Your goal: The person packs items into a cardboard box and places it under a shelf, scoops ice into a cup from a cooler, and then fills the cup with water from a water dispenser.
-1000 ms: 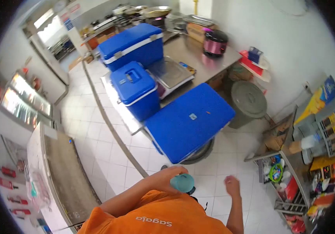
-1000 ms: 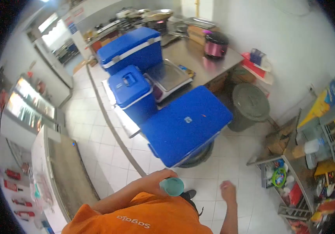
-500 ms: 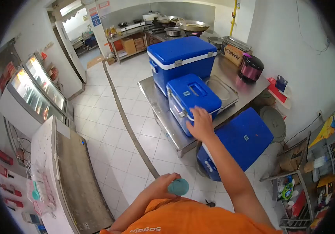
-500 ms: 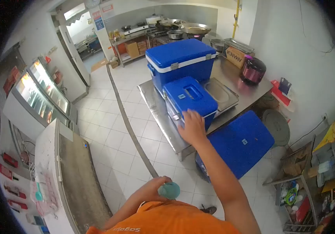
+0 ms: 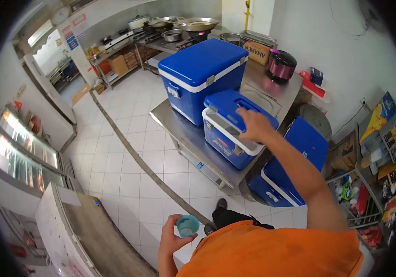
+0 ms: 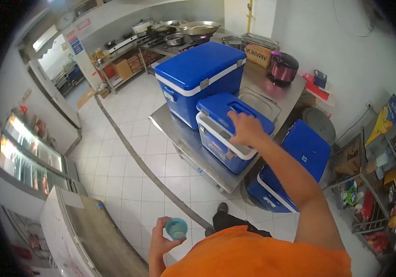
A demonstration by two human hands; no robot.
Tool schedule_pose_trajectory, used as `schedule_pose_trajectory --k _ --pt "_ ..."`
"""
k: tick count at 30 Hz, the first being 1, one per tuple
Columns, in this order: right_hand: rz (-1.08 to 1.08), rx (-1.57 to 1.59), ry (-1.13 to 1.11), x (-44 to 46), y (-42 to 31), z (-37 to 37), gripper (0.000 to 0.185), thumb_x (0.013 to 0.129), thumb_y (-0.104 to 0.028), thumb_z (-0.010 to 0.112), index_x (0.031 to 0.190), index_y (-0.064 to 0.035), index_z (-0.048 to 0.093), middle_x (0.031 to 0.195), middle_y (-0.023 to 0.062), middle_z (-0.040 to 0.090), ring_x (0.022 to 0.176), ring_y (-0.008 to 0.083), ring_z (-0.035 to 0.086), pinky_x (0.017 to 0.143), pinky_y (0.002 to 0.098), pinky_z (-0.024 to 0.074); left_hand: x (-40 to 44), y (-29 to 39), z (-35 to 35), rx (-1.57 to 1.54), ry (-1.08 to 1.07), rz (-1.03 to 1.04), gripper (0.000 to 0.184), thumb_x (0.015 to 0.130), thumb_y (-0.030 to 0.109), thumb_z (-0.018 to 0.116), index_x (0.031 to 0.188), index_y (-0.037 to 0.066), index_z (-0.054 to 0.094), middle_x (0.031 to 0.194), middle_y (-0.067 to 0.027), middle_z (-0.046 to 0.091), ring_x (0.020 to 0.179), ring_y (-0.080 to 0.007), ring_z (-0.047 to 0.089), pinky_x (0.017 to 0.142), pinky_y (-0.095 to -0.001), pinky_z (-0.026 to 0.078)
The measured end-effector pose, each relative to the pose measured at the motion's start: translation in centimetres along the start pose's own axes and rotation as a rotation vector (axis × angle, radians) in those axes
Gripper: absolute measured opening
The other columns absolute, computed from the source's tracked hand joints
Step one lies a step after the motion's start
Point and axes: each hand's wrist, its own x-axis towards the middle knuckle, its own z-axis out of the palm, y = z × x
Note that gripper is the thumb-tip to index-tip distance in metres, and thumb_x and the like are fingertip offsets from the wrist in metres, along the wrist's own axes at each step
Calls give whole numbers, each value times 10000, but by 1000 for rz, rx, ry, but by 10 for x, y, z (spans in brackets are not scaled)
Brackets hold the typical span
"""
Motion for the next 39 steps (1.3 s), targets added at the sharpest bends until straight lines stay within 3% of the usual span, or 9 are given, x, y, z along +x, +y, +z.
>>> schedule_pose_trajectory --k 8,11,15,21,24,26,29,33,39 --pt "311 -379 577 69 144 -56 263 823 -151 610 1074 -88 659 920 162 673 894 370 658 799 515 494 164 -18 -11 73 -143 67 743 579 199 940 1166 42 514 1053 -120 663 988 -244 652 868 -369 516" --pt "137 -509 805 71 101 -34 158 826 -152 610 954 -80 669 861 157 649 857 357 640 785 505 485 218 -15 -19 70 -211 67 753 571 188 941 1172 42 513 1062 -129 683 1000 -255 658 883 -371 514" --pt "367 -74 -197 56 68 68 379 894 -387 644 851 -22 738 883 192 681 928 362 658 772 487 541 284 -20 -23 63 -273 112 731 581 174 923 1175 40 518 1076 -124 681 1012 -242 658 903 -365 509" --pt "501 -110 -245 56 66 119 238 871 -261 653 846 -45 748 930 165 659 912 318 667 725 457 553 373 -44 -15 -107 -462 99 710 564 195 908 1163 32 566 1064 -87 638 947 -216 646 857 -351 515" --pt "467 -243 -274 59 52 111 185 873 -191 627 855 -53 748 938 158 660 906 315 672 714 453 554 427 -67 -10 -56 -627 322 688 554 226 908 1137 37 595 1072 -106 643 971 -243 646 858 -359 514" --pt "368 -357 -229 56 47 94 175 874 -159 608 862 -52 747 927 164 681 889 319 688 707 458 557 461 -48 -4 14 -730 510 677 557 331 894 1117 62 625 1187 -128 647 1186 -348 552 1015 -475 414" --pt "774 -128 -487 60 34 63 185 879 -176 603 881 -63 750 919 167 718 851 332 716 708 472 561 503 -22 13 133 -895 777 717 550 388 873 1161 92 641 1309 -119 631 1383 -457 358 1128 -590 232" --pt "846 -133 -640 59 15 40 208 864 -164 602 948 -63 762 982 178 739 896 342 731 725 464 580 524 -50 48 -30 -1234 521 793 529 394 881 1185 20 637 1214 -172 663 1303 -468 455 1136 -603 245" --pt "897 195 -489 64 0 143 270 881 -233 591 926 -15 743 914 232 720 908 406 705 775 498 569 526 -50 40 -109 -1288 555 762 555 352 878 1184 7 619 1156 -168 681 1172 -416 599 1195 -572 174"
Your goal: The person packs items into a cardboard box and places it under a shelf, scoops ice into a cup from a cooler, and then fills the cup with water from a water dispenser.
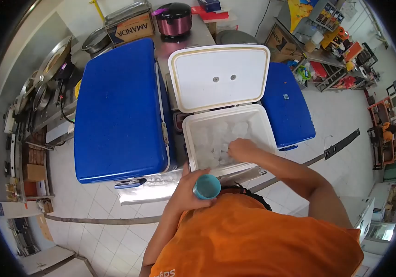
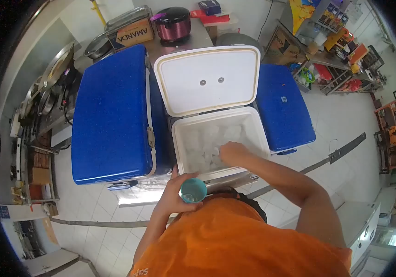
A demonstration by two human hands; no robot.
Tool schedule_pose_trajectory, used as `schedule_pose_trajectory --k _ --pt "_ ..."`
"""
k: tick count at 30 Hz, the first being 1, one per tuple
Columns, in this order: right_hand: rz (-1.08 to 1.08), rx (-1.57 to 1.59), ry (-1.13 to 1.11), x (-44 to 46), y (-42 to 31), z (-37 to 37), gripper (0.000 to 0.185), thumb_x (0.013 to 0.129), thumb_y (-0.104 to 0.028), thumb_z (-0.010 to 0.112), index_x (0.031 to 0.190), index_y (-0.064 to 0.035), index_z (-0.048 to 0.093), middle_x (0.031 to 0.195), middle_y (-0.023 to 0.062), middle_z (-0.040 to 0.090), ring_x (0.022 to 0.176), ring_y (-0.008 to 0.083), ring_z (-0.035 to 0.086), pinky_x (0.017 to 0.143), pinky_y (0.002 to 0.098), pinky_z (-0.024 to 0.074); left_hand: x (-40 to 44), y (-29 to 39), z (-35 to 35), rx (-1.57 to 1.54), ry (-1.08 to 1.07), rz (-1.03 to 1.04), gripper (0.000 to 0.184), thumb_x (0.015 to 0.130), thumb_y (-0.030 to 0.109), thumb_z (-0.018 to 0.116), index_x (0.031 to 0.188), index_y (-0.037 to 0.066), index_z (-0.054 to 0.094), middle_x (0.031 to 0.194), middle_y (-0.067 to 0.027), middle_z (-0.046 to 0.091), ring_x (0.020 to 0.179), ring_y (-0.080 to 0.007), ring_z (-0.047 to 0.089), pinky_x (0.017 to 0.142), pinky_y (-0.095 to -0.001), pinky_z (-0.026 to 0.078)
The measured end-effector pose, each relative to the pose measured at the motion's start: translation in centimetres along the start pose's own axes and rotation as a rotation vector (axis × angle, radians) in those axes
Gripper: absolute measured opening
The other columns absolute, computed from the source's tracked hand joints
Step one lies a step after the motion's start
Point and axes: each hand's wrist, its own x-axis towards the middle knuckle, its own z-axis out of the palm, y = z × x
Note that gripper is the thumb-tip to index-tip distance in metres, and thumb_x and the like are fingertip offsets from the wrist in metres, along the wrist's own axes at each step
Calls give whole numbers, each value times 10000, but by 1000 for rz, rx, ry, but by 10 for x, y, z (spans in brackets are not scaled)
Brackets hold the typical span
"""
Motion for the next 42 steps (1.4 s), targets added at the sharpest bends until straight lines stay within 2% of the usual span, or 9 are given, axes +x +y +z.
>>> schedule_pose_trajectory --k 3,6,10,16,25,28,34,37,42 --pt "-49 111 -3 10 -1 11 302 884 -278 587 914 -17 736 905 233 712 896 417 694 799 493 558 -7 -3 -4 -164 106 41 681 582 269 870 1160 21 611 1139 -158 688 1126 -367 638 1184 -542 225" --pt "-157 235 -18 10 23 13 296 891 -285 578 912 -32 731 893 212 709 849 403 687 786 481 543 -16 15 -15 -272 276 -79 620 598 182 859 1141 37 597 1116 -152 690 1092 -310 659 1074 -474 407" --pt "-216 442 -92 8 37 10 270 899 -275 575 907 -53 727 844 192 698 764 386 664 728 469 514 -14 50 -34 35 277 -207 618 606 185 879 1125 17 586 1017 -192 672 985 -334 681 807 -385 546" --pt "-303 412 3 -6 29 -50 290 917 -299 581 905 -45 721 779 201 667 735 380 654 697 469 500 8 58 -26 399 314 -334 614 605 284 920 1058 4 614 948 -180 658 867 -373 654 779 -431 529" --pt "-507 -310 294 -104 -86 -181 243 906 -249 632 971 -23 695 710 136 668 753 313 699 652 434 544 28 68 -29 90 259 -278 629 636 266 904 1115 -14 608 998 -210 673 958 -368 669 813 -428 538" --pt "-431 -191 571 -123 -73 -181 197 857 -178 634 922 -12 717 753 156 696 733 318 708 619 427 550 19 60 -27 -9 306 -256 626 630 248 913 1116 -7 611 1019 -197 677 971 -346 676 827 -405 538" --pt "-47 -247 84 -40 -17 -77 187 822 -145 639 913 -34 759 899 197 732 815 342 728 715 450 581 -5 43 -10 488 355 -126 739 610 246 934 1208 -16 589 1155 -188 662 1041 -272 678 868 -369 546" --pt "-32 -96 48 -10 -12 -51 219 831 -175 636 938 -24 753 918 219 727 819 358 724 758 462 582 -11 41 1 109 315 -290 811 605 260 934 1268 -34 570 1126 -186 674 1047 -287 679 888 -385 546" --pt "-214 220 65 11 -3 3 243 835 -223 641 849 0 736 833 224 715 772 362 710 719 454 561 -13 44 4 157 359 -307 790 619 261 921 1263 -41 578 1065 -182 693 1017 -289 688 879 -386 548"
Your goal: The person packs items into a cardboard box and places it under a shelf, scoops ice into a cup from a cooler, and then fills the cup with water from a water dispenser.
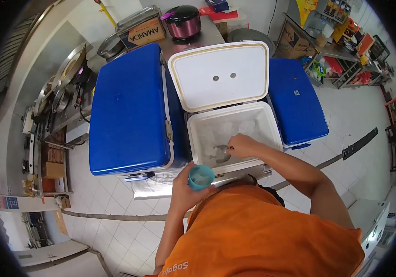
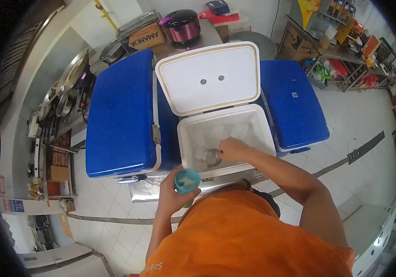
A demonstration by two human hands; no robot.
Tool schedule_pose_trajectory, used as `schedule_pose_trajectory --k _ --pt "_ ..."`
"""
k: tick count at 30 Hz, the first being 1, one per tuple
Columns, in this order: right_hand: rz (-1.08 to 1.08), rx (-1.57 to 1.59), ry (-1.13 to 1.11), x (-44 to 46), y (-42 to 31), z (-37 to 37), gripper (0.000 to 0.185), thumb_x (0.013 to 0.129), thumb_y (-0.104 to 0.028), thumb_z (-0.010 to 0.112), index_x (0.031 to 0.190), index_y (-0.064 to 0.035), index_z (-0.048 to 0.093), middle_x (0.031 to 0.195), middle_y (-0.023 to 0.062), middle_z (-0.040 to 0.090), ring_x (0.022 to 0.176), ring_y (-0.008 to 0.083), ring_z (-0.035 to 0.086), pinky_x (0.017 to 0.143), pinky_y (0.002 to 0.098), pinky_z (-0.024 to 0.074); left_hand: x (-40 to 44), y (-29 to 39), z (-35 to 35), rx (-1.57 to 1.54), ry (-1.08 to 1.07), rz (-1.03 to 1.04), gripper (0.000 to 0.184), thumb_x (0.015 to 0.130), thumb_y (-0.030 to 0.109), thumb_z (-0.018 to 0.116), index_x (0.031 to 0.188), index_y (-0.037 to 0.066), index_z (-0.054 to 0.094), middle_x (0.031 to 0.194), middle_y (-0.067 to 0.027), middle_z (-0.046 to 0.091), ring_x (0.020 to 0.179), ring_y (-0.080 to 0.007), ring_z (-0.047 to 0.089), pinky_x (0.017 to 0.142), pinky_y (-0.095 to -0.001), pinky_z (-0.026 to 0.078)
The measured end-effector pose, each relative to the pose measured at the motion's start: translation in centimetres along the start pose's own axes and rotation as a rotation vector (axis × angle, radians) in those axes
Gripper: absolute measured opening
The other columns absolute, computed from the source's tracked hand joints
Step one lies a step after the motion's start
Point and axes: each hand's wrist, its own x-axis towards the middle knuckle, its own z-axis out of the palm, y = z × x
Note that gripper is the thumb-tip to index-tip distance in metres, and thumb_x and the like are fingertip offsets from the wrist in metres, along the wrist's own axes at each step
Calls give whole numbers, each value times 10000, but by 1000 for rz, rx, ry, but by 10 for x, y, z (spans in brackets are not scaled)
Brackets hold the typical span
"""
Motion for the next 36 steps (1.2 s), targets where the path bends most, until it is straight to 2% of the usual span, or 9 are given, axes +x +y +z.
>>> schedule_pose_trajectory --k 2,5,10,14,20,26,30,34,36 --pt "-114 107 -57 5 9 2 272 840 -254 646 788 0 726 765 212 704 742 360 699 688 448 546 -1 1 -2 24 11 -34 720 622 271 916 1195 -34 604 1023 -187 698 977 -307 693 851 -394 547" --pt "-64 377 -148 -4 7 -15 298 838 -286 654 746 -12 729 684 194 678 716 362 683 669 452 522 -3 12 -10 112 -46 -84 643 619 285 909 1106 -25 626 973 -202 696 920 -354 693 810 -417 542" --pt "-182 97 -78 -34 -34 -80 258 849 -288 684 819 -41 748 734 183 694 705 345 696 674 444 537 -1 22 -12 206 -42 -122 628 614 285 911 1079 -30 631 956 -208 694 901 -369 688 794 -418 544" --pt "-320 -198 48 -66 -101 -114 211 864 -250 691 831 -45 723 761 141 696 730 329 693 663 439 537 0 32 -6 132 -33 -113 653 605 280 927 1099 -20 624 963 -183 708 914 -314 700 813 -390 549" --pt "-71 -446 229 -92 -102 -142 191 853 -252 695 901 -69 721 797 139 697 787 334 707 676 454 553 -10 27 0 -19 0 -84 715 612 240 935 1195 17 586 1021 -148 701 958 -269 689 857 -382 543" --pt "28 -438 -3 -51 -53 -124 288 820 -254 747 1047 -81 711 1073 160 691 1036 338 659 862 471 502 -31 29 -1 -76 98 -21 733 629 224 922 1251 48 575 1113 -145 684 1057 -281 667 922 -379 522" --pt "-336 -243 891 -16 -52 -167 441 793 -229 760 1181 -59 637 1329 172 552 1219 365 517 972 501 415 -55 19 0 -74 152 0 733 636 218 917 1273 61 591 1175 -156 670 1107 -298 655 954 -379 508" --pt "-346 -402 975 47 -57 -197 795 780 -257 787 1473 -125 419 1443 188 446 1352 374 401 1055 548 340 -84 9 -4 -101 175 -112 698 650 192 894 1276 87 603 1243 -153 645 1156 -334 615 985 -404 495" --pt "-222 -481 876 57 -65 -195 834 768 -270 796 1489 -136 398 1449 180 442 1364 380 382 1069 569 316 -107 -7 -6 -99 202 -169 690 657 181 883 1280 98 599 1250 -153 640 1163 -350 602 993 -414 490"
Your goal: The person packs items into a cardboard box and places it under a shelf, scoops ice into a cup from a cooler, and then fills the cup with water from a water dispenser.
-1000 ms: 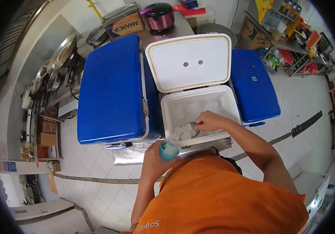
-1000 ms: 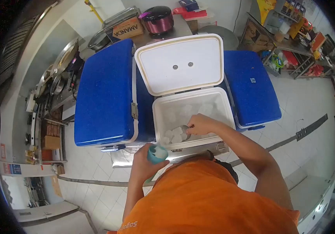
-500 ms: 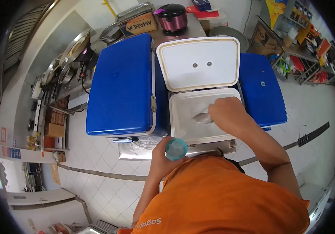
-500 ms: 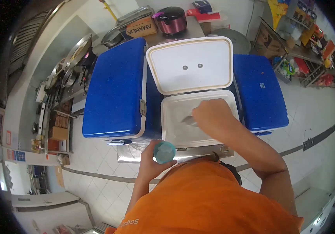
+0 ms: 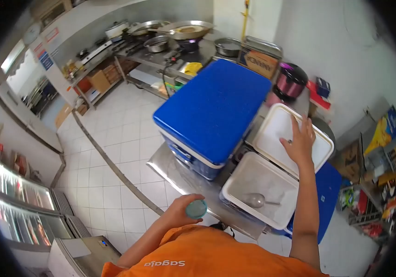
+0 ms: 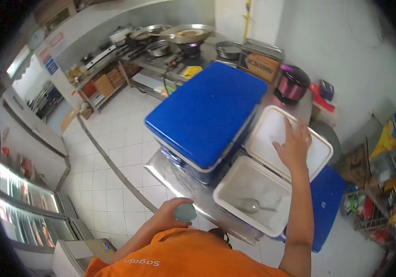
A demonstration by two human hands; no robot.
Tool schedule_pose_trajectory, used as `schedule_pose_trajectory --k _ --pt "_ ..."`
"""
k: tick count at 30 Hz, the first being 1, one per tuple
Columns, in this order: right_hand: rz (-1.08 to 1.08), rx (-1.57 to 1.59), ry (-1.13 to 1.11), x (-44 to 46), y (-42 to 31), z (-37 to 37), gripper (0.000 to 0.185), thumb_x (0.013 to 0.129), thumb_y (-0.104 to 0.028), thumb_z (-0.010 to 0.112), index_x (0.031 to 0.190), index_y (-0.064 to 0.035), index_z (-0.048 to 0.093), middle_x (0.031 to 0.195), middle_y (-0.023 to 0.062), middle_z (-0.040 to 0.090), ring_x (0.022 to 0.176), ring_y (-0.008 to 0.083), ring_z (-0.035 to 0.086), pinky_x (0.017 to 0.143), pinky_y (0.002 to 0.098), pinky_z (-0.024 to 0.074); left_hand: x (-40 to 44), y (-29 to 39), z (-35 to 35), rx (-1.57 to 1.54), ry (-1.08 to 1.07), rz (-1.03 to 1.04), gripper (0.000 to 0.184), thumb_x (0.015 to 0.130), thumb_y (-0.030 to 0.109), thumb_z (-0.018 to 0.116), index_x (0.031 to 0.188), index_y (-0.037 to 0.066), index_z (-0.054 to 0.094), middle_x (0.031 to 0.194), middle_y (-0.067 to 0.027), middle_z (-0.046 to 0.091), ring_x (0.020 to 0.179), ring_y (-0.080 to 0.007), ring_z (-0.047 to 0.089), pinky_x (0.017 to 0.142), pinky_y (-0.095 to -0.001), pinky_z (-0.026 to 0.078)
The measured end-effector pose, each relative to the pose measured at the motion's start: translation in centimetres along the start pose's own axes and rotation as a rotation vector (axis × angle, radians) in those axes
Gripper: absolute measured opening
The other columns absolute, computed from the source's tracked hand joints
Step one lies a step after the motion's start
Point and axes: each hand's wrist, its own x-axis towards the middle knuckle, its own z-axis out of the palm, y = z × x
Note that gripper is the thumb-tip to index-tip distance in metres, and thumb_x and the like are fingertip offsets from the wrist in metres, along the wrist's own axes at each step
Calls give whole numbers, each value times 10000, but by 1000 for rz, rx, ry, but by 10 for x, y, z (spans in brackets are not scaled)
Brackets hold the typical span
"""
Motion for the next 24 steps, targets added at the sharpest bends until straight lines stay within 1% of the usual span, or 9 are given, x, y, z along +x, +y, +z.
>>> schedule_pose_trajectory --k 3,5,7,11,16,19,20,22,24 --pt "235 -57 -101 18 -20 -24 783 741 -282 814 1432 -125 482 1445 170 452 1368 379 379 1066 603 310 -37 -32 -24 66 88 -58 685 652 187 889 1267 89 604 1230 -152 648 1146 -344 613 986 -406 493" --pt "68 -151 29 4 -5 -34 635 706 -286 824 1274 -100 613 1281 181 539 1211 378 493 943 564 388 -67 -58 -45 92 145 -95 698 638 204 908 1256 75 611 1198 -148 662 1107 -332 641 960 -385 509" --pt "79 -66 -186 -17 -25 -71 458 700 -220 820 1101 -62 665 1166 199 610 1126 384 567 888 561 433 -97 -96 -73 58 158 -163 696 647 189 890 1270 77 600 1210 -154 657 1135 -347 618 980 -403 495" --pt "253 -63 -599 -64 -114 -106 492 518 -78 850 924 -38 576 860 174 656 892 410 645 762 460 507 -150 -165 -135 31 224 -156 693 646 177 880 1270 75 596 1160 -159 672 1114 -356 623 966 -412 501" --pt "483 -27 -635 -137 -142 -53 528 440 -26 889 830 -47 534 881 189 629 896 409 605 765 471 487 -197 -218 -218 81 321 -205 649 629 170 884 1210 82 607 1082 -161 686 1040 -368 647 883 -425 523" --pt "511 20 -449 -142 -145 -28 502 478 9 872 846 -42 535 860 182 617 895 403 598 766 483 482 -207 -243 -267 136 306 -212 658 624 177 887 1213 87 606 1091 -159 686 1045 -362 648 885 -420 524" --pt "463 -8 -362 -128 -161 -30 384 592 8 824 831 -35 527 834 173 614 887 396 592 749 481 471 -205 -253 -279 107 288 -201 667 626 182 888 1222 89 604 1100 -160 685 1049 -361 648 888 -419 523" --pt "353 5 -76 -78 -250 -59 234 707 -14 751 821 -29 547 767 126 592 794 302 609 678 416 464 -190 -274 -308 49 256 -183 684 629 190 888 1242 92 600 1119 -162 683 1057 -360 647 895 -417 521" --pt "335 293 -84 -32 -324 -82 200 730 -32 743 848 -23 582 753 105 606 749 228 608 664 358 461 -159 -286 -334 51 252 -166 702 629 208 894 1258 92 603 1137 -154 686 1075 -344 653 922 -406 521"
